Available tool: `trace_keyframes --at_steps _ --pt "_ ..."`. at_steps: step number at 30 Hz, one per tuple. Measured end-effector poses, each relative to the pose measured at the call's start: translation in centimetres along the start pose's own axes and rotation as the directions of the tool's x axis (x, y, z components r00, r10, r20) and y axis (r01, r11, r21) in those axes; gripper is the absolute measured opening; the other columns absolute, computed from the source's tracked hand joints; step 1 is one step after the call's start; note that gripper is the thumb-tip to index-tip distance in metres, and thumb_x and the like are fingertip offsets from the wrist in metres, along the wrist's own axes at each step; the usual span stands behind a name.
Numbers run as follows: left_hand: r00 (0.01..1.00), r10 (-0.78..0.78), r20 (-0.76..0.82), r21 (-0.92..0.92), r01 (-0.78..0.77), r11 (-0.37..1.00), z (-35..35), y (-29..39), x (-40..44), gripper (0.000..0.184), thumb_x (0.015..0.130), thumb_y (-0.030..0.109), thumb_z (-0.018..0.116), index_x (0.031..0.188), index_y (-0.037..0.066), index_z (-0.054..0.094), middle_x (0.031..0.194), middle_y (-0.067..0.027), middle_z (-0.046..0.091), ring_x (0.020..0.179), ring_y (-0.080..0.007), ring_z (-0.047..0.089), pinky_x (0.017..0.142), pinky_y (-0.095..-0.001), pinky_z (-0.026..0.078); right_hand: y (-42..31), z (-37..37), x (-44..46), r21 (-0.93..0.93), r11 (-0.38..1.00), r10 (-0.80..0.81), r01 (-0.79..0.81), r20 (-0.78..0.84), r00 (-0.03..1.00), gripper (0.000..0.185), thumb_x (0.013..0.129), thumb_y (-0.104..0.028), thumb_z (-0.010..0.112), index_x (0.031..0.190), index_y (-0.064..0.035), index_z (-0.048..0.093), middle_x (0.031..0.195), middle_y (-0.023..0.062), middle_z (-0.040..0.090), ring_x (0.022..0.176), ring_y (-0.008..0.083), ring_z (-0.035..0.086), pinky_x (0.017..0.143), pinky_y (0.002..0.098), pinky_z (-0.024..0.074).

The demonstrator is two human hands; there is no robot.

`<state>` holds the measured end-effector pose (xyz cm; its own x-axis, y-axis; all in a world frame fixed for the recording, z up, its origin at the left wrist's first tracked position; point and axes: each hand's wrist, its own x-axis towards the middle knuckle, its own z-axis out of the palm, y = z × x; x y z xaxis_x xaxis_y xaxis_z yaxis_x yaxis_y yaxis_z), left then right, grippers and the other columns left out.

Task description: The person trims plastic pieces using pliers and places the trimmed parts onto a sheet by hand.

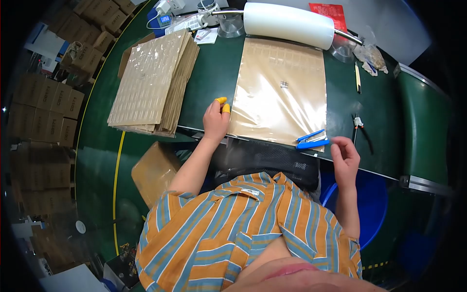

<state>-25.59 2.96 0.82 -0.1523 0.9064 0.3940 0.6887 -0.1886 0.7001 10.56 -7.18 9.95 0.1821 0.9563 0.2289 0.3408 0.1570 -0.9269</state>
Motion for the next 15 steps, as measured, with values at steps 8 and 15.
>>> trace_keyframes --at_steps 8,15 --pt "1.000 -0.019 -0.004 0.011 0.019 1.000 0.3 -0.1 0.0 0.019 0.086 0.010 0.058 0.102 0.001 0.061 0.092 -0.0157 0.065 0.084 -0.0322 0.063 0.076 -0.0403 0.051 -9.6 4.4 -1.3 0.333 0.924 -0.382 0.188 0.801 0.461 0.019 0.085 -0.016 0.067 0.098 -0.0022 0.065 0.082 0.0106 0.062 0.074 0.0275 0.061 0.067 0.0353 0.0495" --pt "1.000 -0.010 -0.005 0.021 0.010 1.000 0.0 0.2 0.0 0.019 0.086 0.010 0.058 0.102 0.001 0.061 0.091 -0.0158 0.065 0.083 -0.0322 0.063 0.075 -0.0404 0.051 -8.9 5.7 -2.4 0.365 0.917 -0.399 0.163 0.817 0.417 0.021 0.083 -0.016 0.069 0.099 -0.0032 0.066 0.083 0.0093 0.063 0.079 0.0263 0.060 0.074 0.0376 0.0488"
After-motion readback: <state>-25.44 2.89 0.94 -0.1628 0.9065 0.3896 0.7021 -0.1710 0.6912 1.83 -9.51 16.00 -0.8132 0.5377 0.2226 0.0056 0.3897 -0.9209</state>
